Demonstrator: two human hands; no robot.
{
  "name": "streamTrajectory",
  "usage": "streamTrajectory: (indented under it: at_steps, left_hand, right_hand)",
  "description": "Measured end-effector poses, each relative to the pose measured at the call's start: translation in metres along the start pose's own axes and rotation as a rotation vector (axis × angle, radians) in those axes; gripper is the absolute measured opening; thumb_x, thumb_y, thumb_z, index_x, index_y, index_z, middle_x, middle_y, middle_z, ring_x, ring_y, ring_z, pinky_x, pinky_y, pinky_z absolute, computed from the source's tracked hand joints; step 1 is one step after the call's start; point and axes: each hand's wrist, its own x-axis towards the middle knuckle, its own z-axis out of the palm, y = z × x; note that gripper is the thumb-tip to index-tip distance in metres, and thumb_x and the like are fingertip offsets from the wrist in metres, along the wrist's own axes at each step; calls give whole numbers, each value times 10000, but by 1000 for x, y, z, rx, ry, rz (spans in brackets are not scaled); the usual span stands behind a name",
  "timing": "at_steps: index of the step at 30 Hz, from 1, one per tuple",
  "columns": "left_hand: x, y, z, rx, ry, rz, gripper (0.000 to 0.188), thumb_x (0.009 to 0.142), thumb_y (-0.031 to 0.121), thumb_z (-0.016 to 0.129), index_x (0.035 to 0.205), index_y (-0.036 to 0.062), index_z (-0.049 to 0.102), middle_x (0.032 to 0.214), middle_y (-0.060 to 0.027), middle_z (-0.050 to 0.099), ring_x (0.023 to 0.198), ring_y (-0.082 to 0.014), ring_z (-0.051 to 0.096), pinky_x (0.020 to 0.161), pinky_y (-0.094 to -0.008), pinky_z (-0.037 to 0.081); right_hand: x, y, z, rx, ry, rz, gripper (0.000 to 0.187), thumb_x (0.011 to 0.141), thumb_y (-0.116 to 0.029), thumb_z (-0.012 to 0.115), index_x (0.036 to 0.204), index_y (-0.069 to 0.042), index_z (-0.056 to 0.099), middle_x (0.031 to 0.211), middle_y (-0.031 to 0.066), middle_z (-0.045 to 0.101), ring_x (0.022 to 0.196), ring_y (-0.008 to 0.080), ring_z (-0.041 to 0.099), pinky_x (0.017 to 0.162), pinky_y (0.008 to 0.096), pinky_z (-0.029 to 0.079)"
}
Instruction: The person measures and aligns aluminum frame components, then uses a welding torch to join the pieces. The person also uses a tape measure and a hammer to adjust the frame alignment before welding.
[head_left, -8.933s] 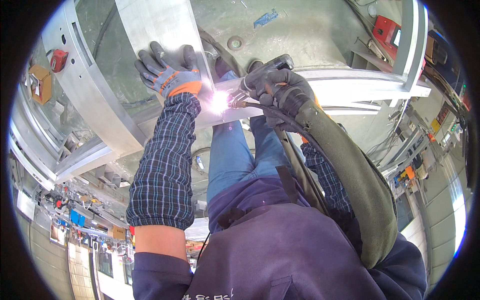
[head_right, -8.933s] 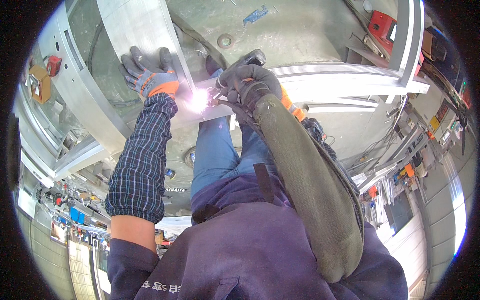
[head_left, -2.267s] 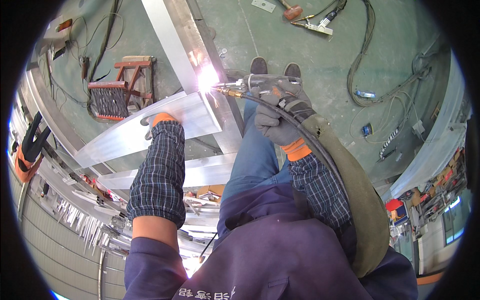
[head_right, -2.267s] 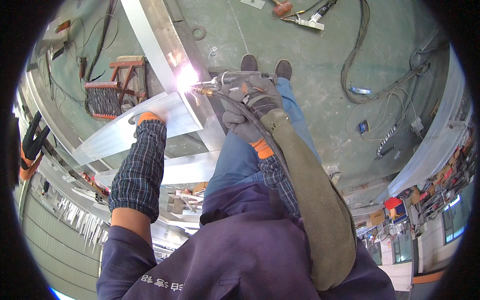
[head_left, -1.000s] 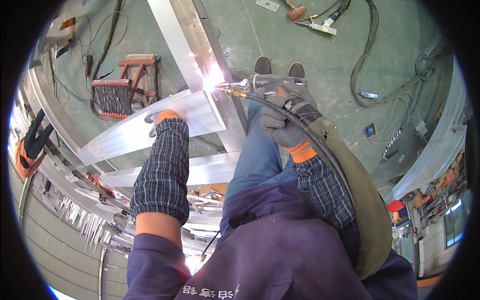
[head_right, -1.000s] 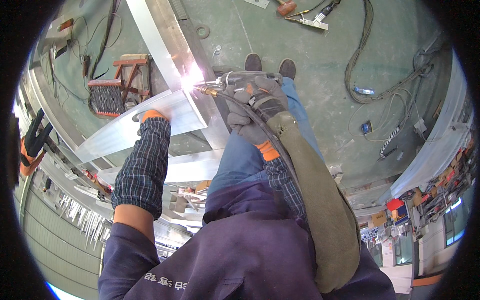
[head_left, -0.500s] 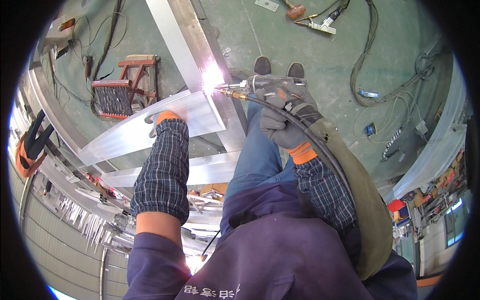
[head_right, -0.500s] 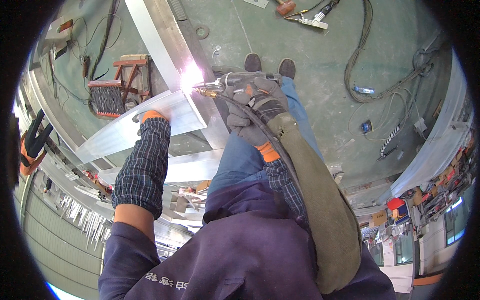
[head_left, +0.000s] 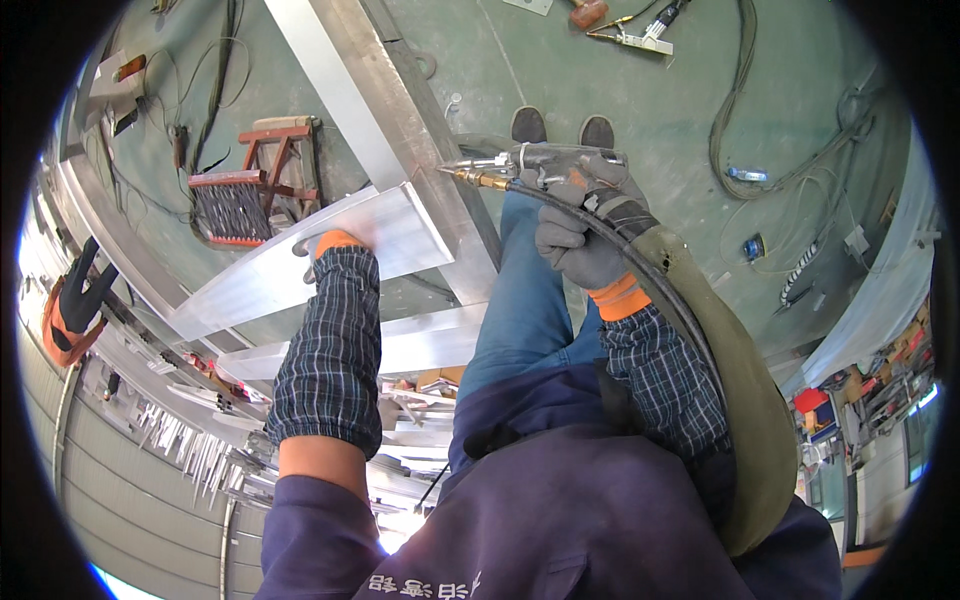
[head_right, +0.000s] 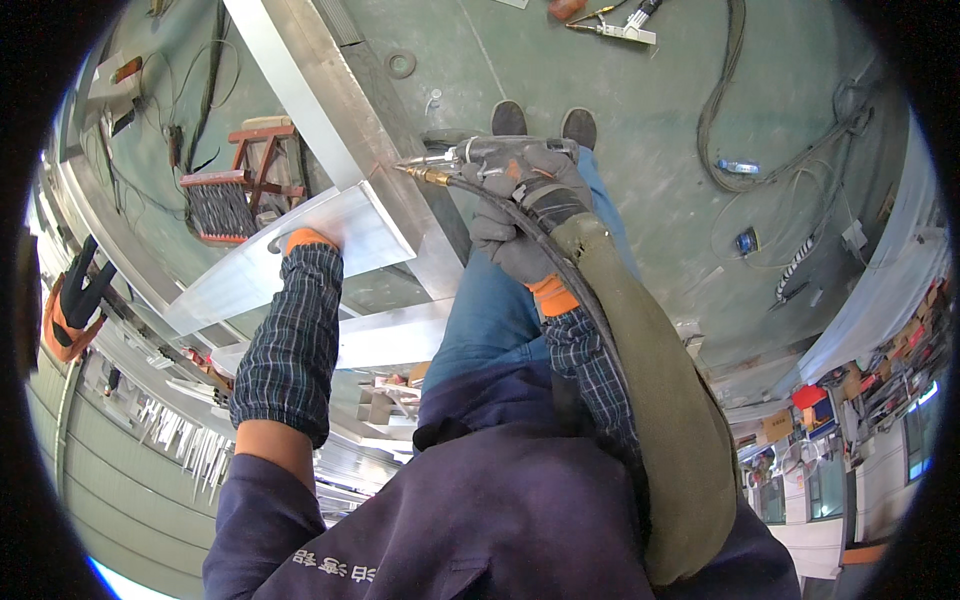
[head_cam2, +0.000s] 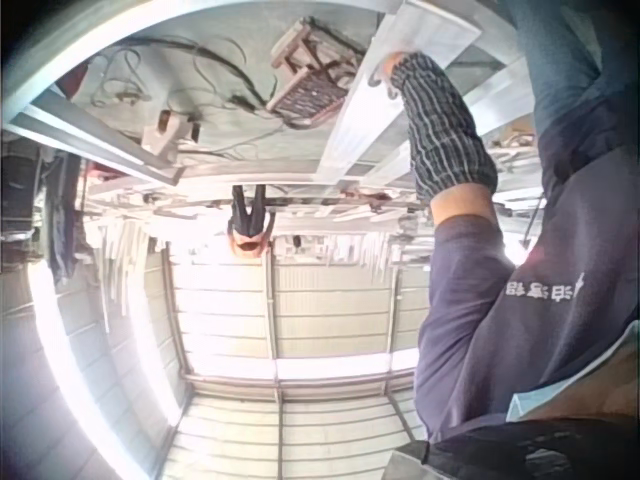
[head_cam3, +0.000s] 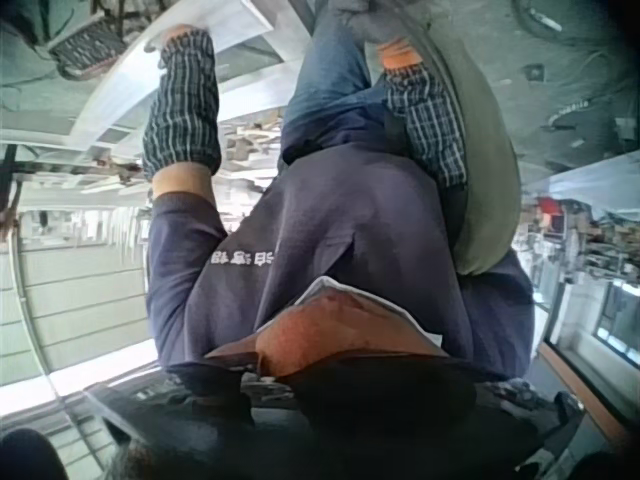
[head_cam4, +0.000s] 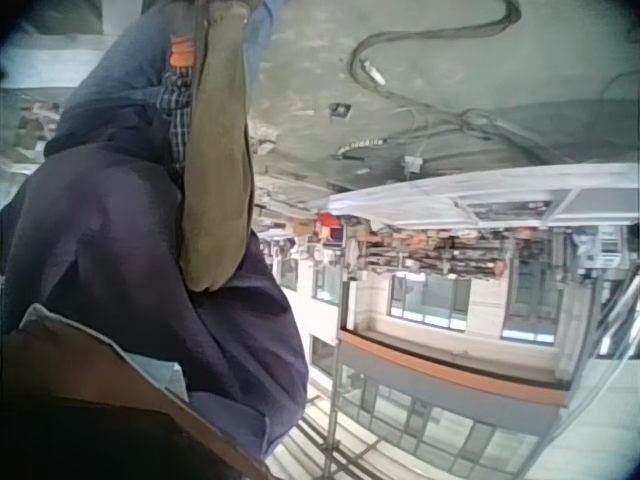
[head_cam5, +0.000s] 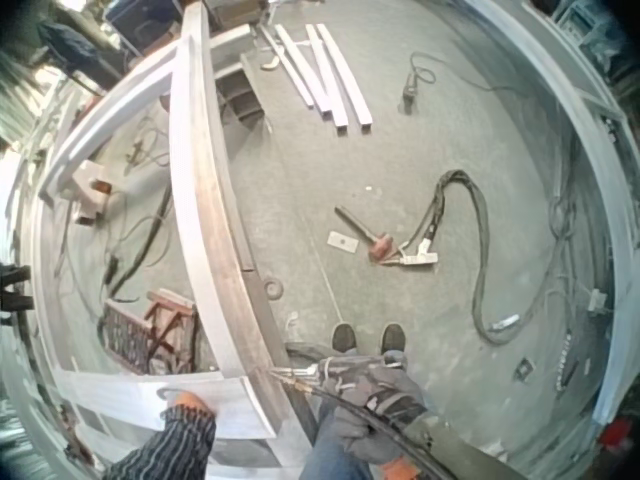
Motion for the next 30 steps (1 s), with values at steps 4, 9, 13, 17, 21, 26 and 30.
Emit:
streamTrajectory:
  at_steps: [4, 9, 13, 17, 21, 26, 30]
  left_hand:
    - [40, -5, 27, -214, 273, 39, 686, 1040, 585, 372, 1535, 136, 526, 1625, -160, 453, 1458, -446, 457, 1176, -680, 312]
    - [14, 7, 20, -27, 210, -58, 632, 1078, 521, 311, 1569, 166, 489, 1616, -101, 483, 1482, -344, 456, 1170, -676, 296]
    - [42, 3, 30, 71, 314, 4, 599, 1086, 491, 308, 1564, 185, 499, 1595, -80, 518, 1467, -313, 487, 1151, -678, 317]
    - [61, 1, 35, 135, 406, 66, 586, 1078, 483, 332, 1541, 182, 527, 1570, -104, 541, 1447, -324, 508, 1158, -612, 362]
    - [94, -10, 44, 173, 472, 135, 581, 1078, 479, 340, 1537, 177, 527, 1571, -104, 538, 1442, -324, 510, 1163, -542, 391]
    - [94, -4, 43, 194, 478, 135, 590, 1083, 497, 328, 1551, 187, 508, 1581, -90, 529, 1444, -321, 506, 1164, -557, 383]
    - [97, -10, 49, 208, 483, 123, 598, 1086, 512, 318, 1561, 195, 493, 1588, -78, 522, 1446, -319, 502, 1165, -569, 378]
  right_hand:
    - [8, 2, 2, 12, 25, -2, 369, 1046, -303, 521, 1179, 40, 553, 696, -16, 482, 576, 90, 396, 544, 237, 365]
    - [11, 7, -4, 63, 19, -15, 371, 1046, -305, 521, 1178, 40, 557, 700, -14, 488, 575, 91, 399, 544, 238, 367]
    - [12, 9, -7, 83, 8, -20, 373, 1047, -306, 520, 1176, 41, 560, 703, -11, 493, 575, 93, 401, 545, 239, 369]
    - [13, 8, -11, 93, -2, -32, 374, 1048, -308, 520, 1174, 41, 562, 706, -9, 497, 574, 94, 403, 545, 240, 372]
    - [14, 9, -13, 104, -13, -20, 376, 1048, -310, 520, 1173, 42, 565, 709, -7, 502, 574, 96, 406, 546, 241, 374]
    - [16, 10, -30, 138, -26, -42, 436, 1042, -325, 526, 1208, 77, 563, 715, -3, 514, 576, 97, 412, 546, 246, 378]
    - [16, 8, -23, 105, 4, -28, 573, 1027, -350, 541, 1297, 155, 522, 708, -1, 512, 578, 95, 411, 545, 249, 380]
